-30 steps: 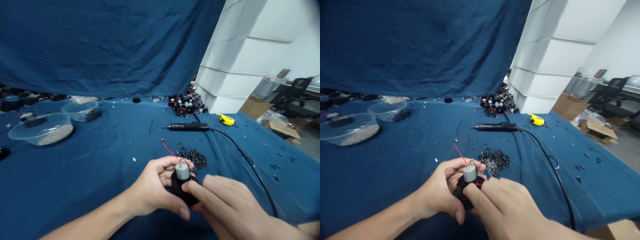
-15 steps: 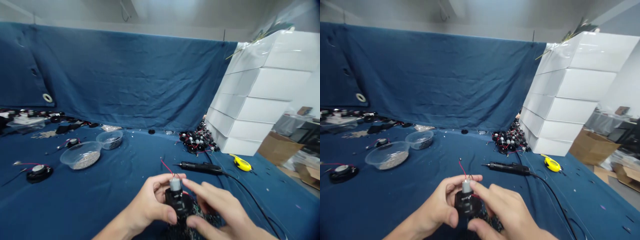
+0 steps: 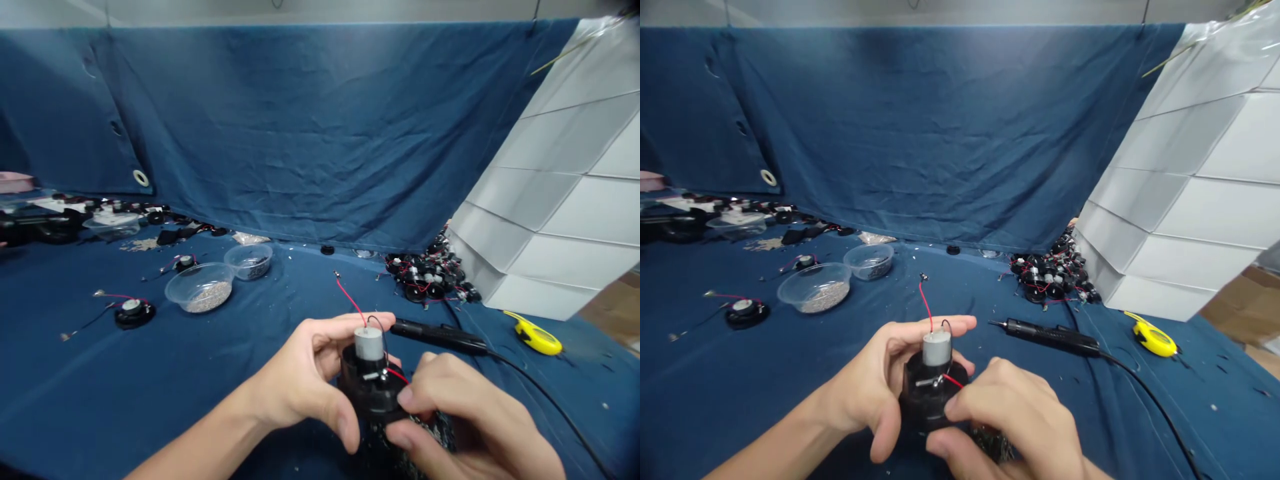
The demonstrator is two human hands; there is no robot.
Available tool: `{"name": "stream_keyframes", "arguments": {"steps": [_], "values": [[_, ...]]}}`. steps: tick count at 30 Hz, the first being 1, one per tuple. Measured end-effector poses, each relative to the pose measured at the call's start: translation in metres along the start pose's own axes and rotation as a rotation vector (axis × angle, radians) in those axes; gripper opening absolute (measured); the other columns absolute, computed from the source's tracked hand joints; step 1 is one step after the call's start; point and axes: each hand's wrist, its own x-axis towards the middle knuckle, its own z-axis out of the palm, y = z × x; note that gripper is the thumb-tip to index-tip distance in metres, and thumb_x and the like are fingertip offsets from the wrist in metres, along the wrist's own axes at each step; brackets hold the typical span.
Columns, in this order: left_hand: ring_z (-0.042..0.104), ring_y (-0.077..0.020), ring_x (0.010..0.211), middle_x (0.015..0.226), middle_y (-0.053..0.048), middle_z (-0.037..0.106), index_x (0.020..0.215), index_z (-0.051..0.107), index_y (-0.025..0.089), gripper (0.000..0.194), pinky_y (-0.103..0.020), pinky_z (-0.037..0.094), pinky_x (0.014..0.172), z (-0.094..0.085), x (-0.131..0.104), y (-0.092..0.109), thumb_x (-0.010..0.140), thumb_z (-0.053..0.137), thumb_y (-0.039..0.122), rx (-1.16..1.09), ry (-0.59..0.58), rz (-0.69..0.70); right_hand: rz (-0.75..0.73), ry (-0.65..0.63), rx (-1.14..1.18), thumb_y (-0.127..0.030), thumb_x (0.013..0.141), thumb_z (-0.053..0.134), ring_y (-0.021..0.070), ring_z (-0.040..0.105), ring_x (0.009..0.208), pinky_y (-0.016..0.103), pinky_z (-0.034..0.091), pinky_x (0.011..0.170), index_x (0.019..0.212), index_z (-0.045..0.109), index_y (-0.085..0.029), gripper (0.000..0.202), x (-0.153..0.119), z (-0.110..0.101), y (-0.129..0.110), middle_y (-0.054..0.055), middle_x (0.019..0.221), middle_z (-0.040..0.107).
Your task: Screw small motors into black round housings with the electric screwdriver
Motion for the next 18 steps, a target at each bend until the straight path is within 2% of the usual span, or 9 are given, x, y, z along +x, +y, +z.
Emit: {"name": "stream_keyframes", "arguments": {"steps": [5, 9, 13, 18], "values": [[0.061, -0.0263, 0.102, 0.118, -0.014, 0.061, 0.122, 0.06, 0.019, 0.092, -0.041, 0.042, 0.1, -0.001, 0.002, 0.001, 0.039, 0.088, 0.048, 0.024, 0.0, 0.016, -0.014, -0.044, 0.004, -0.015, 0.083, 0.065, 0.0106, 0.059, 0.053, 0.024, 0.054, 0.058, 0.089, 0.058, -0.016, 0.009, 0.002, -0.004, 0.0, 0.0, 0.064, 0.064], [0.06, -0.0273, 0.105, 0.131, -0.012, 0.051, 0.115, 0.066, 0.022, 0.082, -0.038, 0.047, 0.097, 0.0, 0.002, 0.008, 0.039, 0.09, 0.042, 0.159, 0.017, 0.09, -0.006, -0.073, -0.092, -0.015, 0.082, 0.065, 0.0105, 0.061, 0.052, 0.023, 0.055, 0.061, 0.086, 0.059, -0.018, 0.008, 0.001, -0.009, -0.002, -0.001, 0.063, 0.065], [0.053, -0.0322, 0.116, 0.126, -0.011, 0.055, 0.112, 0.068, 0.025, 0.083, -0.041, 0.044, 0.102, 0.0, 0.0, 0.014, 0.033, 0.093, 0.032, 0.322, 0.042, 0.19, 0.003, -0.1, -0.126, -0.017, 0.083, 0.065, 0.0103, 0.061, 0.05, 0.022, 0.055, 0.059, 0.083, 0.061, -0.018, 0.004, 0.0, -0.011, -0.004, -0.001, 0.06, 0.065], [0.048, -0.0341, 0.122, 0.128, -0.011, 0.056, 0.116, 0.066, 0.027, 0.085, -0.044, 0.043, 0.102, 0.0, -0.002, 0.016, 0.036, 0.093, 0.026, 0.447, 0.075, 0.244, -0.004, -0.123, -0.191, -0.02, 0.085, 0.063, 0.0111, 0.063, 0.052, 0.022, 0.055, 0.06, 0.082, 0.064, -0.019, 0.003, 0.003, -0.015, -0.005, 0.0, 0.062, 0.068]]}}
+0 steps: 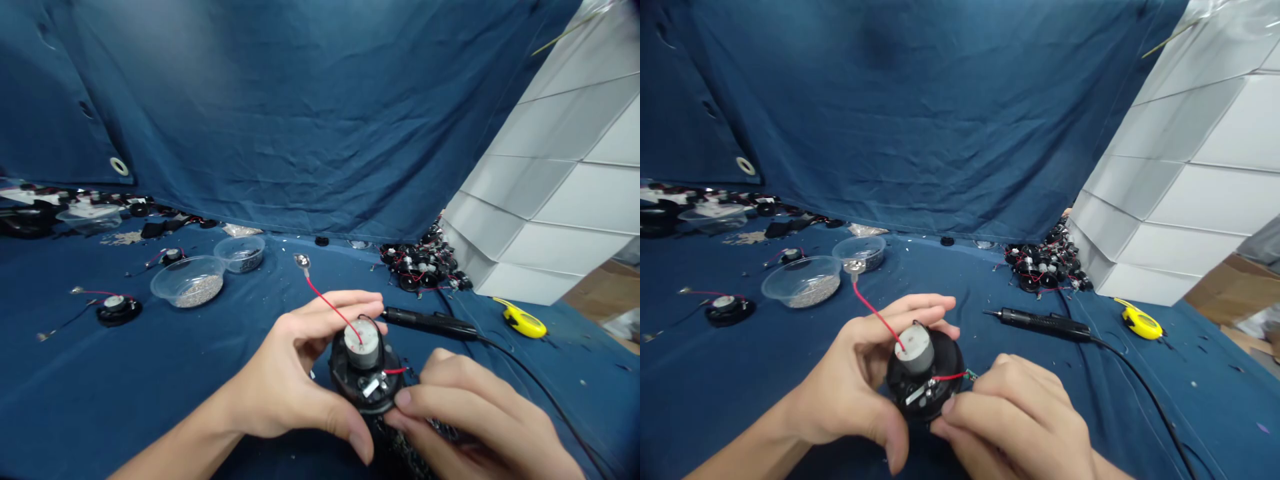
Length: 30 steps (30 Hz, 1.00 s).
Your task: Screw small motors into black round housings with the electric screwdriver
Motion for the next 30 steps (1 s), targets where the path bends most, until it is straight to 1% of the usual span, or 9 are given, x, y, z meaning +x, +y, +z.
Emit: {"name": "stream_keyframes", "arguments": {"steps": [4, 7, 11, 15, 22, 25, 27, 29, 30], "values": [[0.045, -0.0341, 0.126, 0.127, -0.01, 0.057, 0.12, 0.063, 0.031, 0.085, -0.04, 0.049, 0.096, 0.001, -0.001, 0.002, 0.041, 0.092, 0.022, 0.072, -0.025, 0.06, -0.028, -0.006, -0.043, -0.021, 0.086, 0.062, 0.0108, 0.063, 0.052, 0.022, 0.056, 0.061, 0.08, 0.065, -0.019, 0.007, 0.002, -0.004, 0.0, 0.0, 0.06, 0.066], [0.045, -0.033, 0.126, 0.124, -0.008, 0.06, 0.123, 0.059, 0.034, 0.088, -0.039, 0.048, 0.097, 0.002, -0.001, 0.003, 0.043, 0.092, 0.017, 0.136, -0.02, 0.131, -0.059, -0.005, -0.072, -0.019, 0.086, 0.062, 0.0104, 0.061, 0.052, 0.021, 0.053, 0.055, 0.08, 0.066, -0.018, 0.007, 0.002, -0.005, 0.0, 0.0, 0.059, 0.064], [0.046, -0.0329, 0.125, 0.132, -0.007, 0.054, 0.123, 0.059, 0.036, 0.088, -0.041, 0.047, 0.098, 0.003, -0.002, 0.003, 0.044, 0.091, 0.015, 0.229, 0.031, 0.186, -0.094, 0.007, -0.084, -0.011, 0.083, 0.062, 0.0094, 0.056, 0.049, 0.022, 0.047, 0.047, 0.083, 0.067, -0.017, 0.008, -0.001, -0.004, 0.003, -0.001, 0.059, 0.061], [0.049, -0.0316, 0.122, 0.135, -0.007, 0.05, 0.124, 0.058, 0.037, 0.086, -0.039, 0.049, 0.097, 0.004, -0.005, 0.004, 0.048, 0.09, 0.015, 0.249, 0.036, 0.2, -0.131, 0.017, -0.102, -0.006, 0.079, 0.062, 0.0096, 0.055, 0.049, 0.023, 0.044, 0.047, 0.084, 0.068, -0.016, 0.013, -0.003, -0.001, 0.007, -0.001, 0.059, 0.059], [0.058, -0.0269, 0.11, 0.131, -0.005, 0.049, 0.121, 0.06, 0.04, 0.08, -0.038, 0.05, 0.095, 0.002, -0.011, 0.003, 0.051, 0.089, 0.015, 0.258, 0.049, 0.181, -0.157, 0.022, -0.112, -0.008, 0.08, 0.064, 0.0104, 0.053, 0.053, 0.025, 0.043, 0.051, 0.084, 0.066, -0.015, 0.008, -0.008, 0.008, 0.012, 0.001, 0.061, 0.061], [0.056, -0.0278, 0.112, 0.129, -0.006, 0.051, 0.118, 0.062, 0.038, 0.07, -0.04, 0.05, 0.095, -0.007, -0.023, 0.0, 0.056, 0.087, 0.016, 0.308, 0.128, 0.116, -0.147, 0.021, -0.086, -0.011, 0.08, 0.065, 0.0125, 0.056, 0.06, 0.027, 0.045, 0.057, 0.089, 0.065, -0.015, 0.01, -0.01, 0.02, 0.03, 0.003, 0.071, 0.065], [0.054, -0.0294, 0.116, 0.13, -0.007, 0.052, 0.116, 0.063, 0.034, 0.062, -0.041, 0.05, 0.096, -0.02, -0.037, -0.002, 0.061, 0.084, 0.016, 0.346, 0.234, 0.051, -0.082, 0.006, -0.06, -0.012, 0.082, 0.062, 0.0132, 0.058, 0.065, 0.027, 0.046, 0.06, 0.093, 0.064, -0.015, 0.012, -0.007, 0.033, 0.053, 0.004, 0.076, 0.065], [0.051, -0.03, 0.12, 0.131, -0.008, 0.052, 0.116, 0.063, 0.03, 0.056, -0.041, 0.047, 0.099, -0.04, -0.053, -0.006, 0.065, 0.081, 0.016, 0.383, 0.353, -0.003, 0.075, -0.063, -0.068, -0.02, 0.086, 0.058, 0.0134, 0.058, 0.068, 0.027, 0.045, 0.064, 0.092, 0.064, -0.016, 0.009, 0.001, 0.05, 0.084, 0.004, 0.077, 0.064], [0.05, -0.0297, 0.122, 0.131, -0.007, 0.053, 0.116, 0.062, 0.028, 0.054, -0.04, 0.046, 0.101, -0.052, -0.061, -0.008, 0.066, 0.08, 0.017, 0.415, 0.418, -0.024, 0.201, -0.152, -0.097, -0.025, 0.089, 0.055, 0.0136, 0.058, 0.069, 0.027, 0.045, 0.066, 0.092, 0.065, -0.016, 0.013, 0.007, 0.06, 0.103, 0.004, 0.08, 0.064]]}}
